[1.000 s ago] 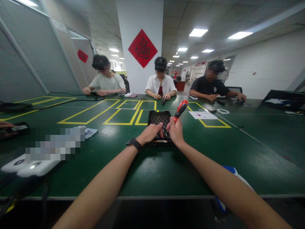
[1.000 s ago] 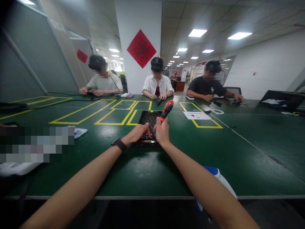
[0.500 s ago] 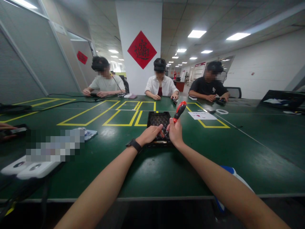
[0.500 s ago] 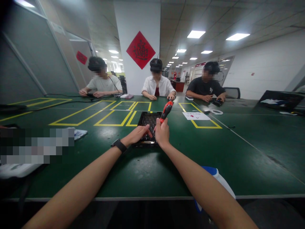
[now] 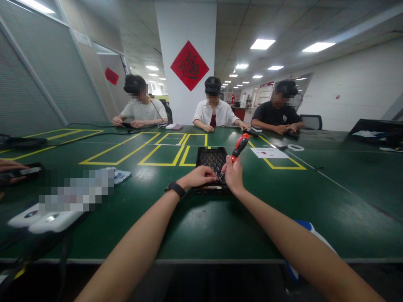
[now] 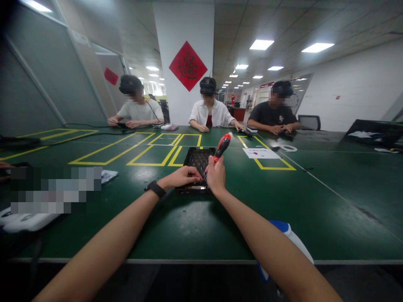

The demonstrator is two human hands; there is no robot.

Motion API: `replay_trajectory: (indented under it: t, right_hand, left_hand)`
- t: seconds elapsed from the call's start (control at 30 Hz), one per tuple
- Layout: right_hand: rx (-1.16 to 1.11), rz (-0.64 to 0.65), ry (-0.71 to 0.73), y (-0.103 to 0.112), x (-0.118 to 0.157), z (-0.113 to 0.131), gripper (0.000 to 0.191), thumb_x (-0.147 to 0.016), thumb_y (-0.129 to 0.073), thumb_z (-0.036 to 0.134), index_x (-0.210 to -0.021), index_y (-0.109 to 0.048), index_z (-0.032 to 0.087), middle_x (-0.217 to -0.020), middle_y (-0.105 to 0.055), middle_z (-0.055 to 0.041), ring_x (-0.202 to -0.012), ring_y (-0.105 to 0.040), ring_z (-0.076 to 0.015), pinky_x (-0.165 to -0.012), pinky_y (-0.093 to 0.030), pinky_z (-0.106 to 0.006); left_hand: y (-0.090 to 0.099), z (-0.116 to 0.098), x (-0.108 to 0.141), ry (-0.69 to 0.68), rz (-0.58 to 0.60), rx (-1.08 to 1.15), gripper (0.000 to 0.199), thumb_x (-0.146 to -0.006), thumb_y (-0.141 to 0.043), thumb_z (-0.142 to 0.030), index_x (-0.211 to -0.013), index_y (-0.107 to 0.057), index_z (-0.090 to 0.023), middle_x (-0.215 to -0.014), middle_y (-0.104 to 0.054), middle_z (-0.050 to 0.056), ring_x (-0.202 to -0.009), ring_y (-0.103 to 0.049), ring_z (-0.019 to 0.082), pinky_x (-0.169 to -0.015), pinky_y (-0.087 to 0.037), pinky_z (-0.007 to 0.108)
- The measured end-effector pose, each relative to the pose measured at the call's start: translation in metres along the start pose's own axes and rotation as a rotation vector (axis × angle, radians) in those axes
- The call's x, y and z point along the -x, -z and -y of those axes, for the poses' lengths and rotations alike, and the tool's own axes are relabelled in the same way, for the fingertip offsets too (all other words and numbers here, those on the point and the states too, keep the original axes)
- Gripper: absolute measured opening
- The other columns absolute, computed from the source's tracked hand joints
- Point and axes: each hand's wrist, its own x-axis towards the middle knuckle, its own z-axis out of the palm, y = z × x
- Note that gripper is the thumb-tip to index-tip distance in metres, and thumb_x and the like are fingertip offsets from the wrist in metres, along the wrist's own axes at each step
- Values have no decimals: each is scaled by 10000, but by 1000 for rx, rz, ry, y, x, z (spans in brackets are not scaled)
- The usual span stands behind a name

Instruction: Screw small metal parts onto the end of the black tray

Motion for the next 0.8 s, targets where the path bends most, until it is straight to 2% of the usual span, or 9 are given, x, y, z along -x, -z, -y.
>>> replay_trajectory:
  t: [0.33,0.57,0.8]
  right_hand:
    - [-15,8,-19,-1,0,-1,342,-843,-322,522,-871,-431,199,-526,-534,39,-460,-506,-130,-529,-378,-244]
    - [-24,-39,-11,1,1,2,352,-849,-319,513,-926,-433,190,-541,-537,41,-469,-509,-128,-538,-377,-245]
    - [-79,-20,20,1,1,5,348,-849,-314,518,-890,-421,189,-537,-528,43,-473,-503,-119,-541,-382,-240]
  left_hand:
    - [0,-1,2,34,67,15,269,-696,-630,-297,-895,-661,-120,-829,-664,54,-714,-586,119,-671,-446,218]
    - [0,1,1,9,71,14,280,-703,-626,-314,-896,-659,-114,-845,-663,65,-723,-584,118,-668,-443,216]
    - [0,3,0,3,47,31,259,-690,-642,-294,-880,-666,-121,-853,-662,64,-753,-584,125,-707,-446,230]
